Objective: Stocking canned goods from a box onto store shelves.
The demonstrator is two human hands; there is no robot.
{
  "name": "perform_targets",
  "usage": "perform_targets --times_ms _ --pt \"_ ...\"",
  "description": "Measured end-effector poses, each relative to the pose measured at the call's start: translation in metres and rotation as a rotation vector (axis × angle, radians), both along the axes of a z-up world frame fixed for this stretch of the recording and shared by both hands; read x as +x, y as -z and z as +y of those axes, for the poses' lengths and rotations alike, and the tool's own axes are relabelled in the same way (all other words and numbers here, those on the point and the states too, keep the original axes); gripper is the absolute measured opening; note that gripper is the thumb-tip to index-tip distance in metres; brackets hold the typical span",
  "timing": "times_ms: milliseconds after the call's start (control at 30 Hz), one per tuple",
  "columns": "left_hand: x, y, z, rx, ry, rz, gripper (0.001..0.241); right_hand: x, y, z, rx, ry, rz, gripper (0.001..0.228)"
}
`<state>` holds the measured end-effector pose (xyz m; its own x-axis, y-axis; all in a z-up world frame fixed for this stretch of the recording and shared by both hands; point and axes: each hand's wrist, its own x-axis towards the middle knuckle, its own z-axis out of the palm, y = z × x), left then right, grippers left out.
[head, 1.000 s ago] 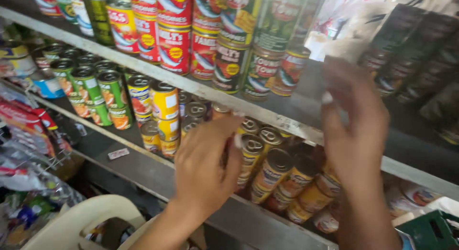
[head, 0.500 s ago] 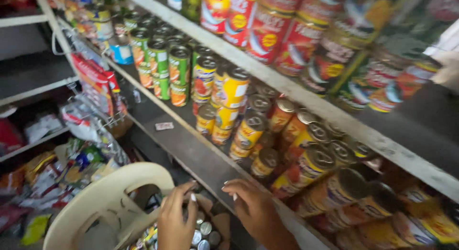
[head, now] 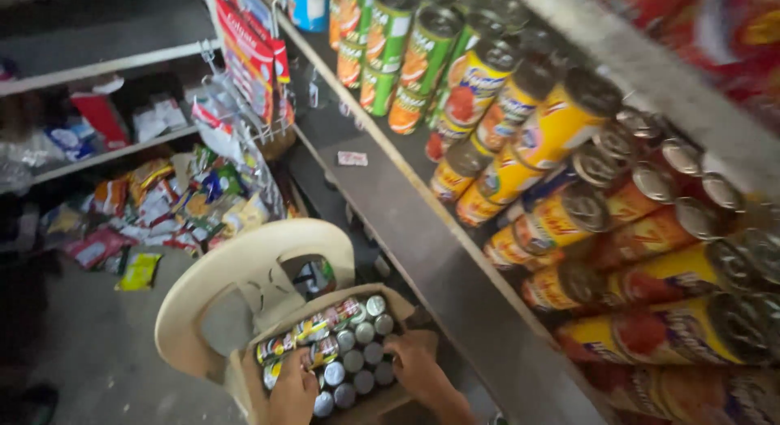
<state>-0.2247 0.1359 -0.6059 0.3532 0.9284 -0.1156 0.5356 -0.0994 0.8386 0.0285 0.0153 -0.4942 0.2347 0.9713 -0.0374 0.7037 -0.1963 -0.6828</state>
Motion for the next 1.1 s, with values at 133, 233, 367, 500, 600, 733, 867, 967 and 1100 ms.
perform_targets --times_ms 133,233,367,500,600,733,867,967,1100 --pt "-0.013 0.039 -0.004 -0.225 -0.074 -0.034 0.047 -0.007 0.066 -0.003 -0.099 0.079 0.167 0.034" --pt "-0.024 0.104 -0.004 -0.423 -0.069 -0.33 0.046 -0.009 0.127 -0.006 0.081 0.025 0.161 0.026" --pt "-0.028 0.123 0.0 -0.599 -0.146 -0.493 0.048 -0.009 0.239 -0.026 -0.061 0.005 0.653 0.05" --pt "-0.043 0.15 -0.003 -0.597 -0.215 -0.184 0.042 -0.02 0.237 -0.011 -0.437 0.083 0.891 0.08" --pt "-0.037 0.111 0.009 -0.571 -0.174 0.261 0.046 -0.032 0.312 -0.042 -0.264 -0.043 0.922 0.083" --pt "-0.041 0.131 0.01 -0.642 -0.214 0.207 0.044 -0.051 0.357 -0.052 -0.187 -0.178 0.866 0.074" --pt "-0.044 0.163 0.009 -0.661 -0.439 0.147 0.071 -0.077 0.355 -0.034 -0.432 0.012 1.298 0.085" --pt "-0.048 0.191 0.006 -0.674 -0.461 0.131 0.078 -0.094 0.317 -0.007 -0.512 0.059 1.283 0.095" --pt "-0.052 0.186 0.009 -0.75 -0.457 0.178 0.071 -0.112 0.254 0.034 -0.634 0.112 1.059 0.097"
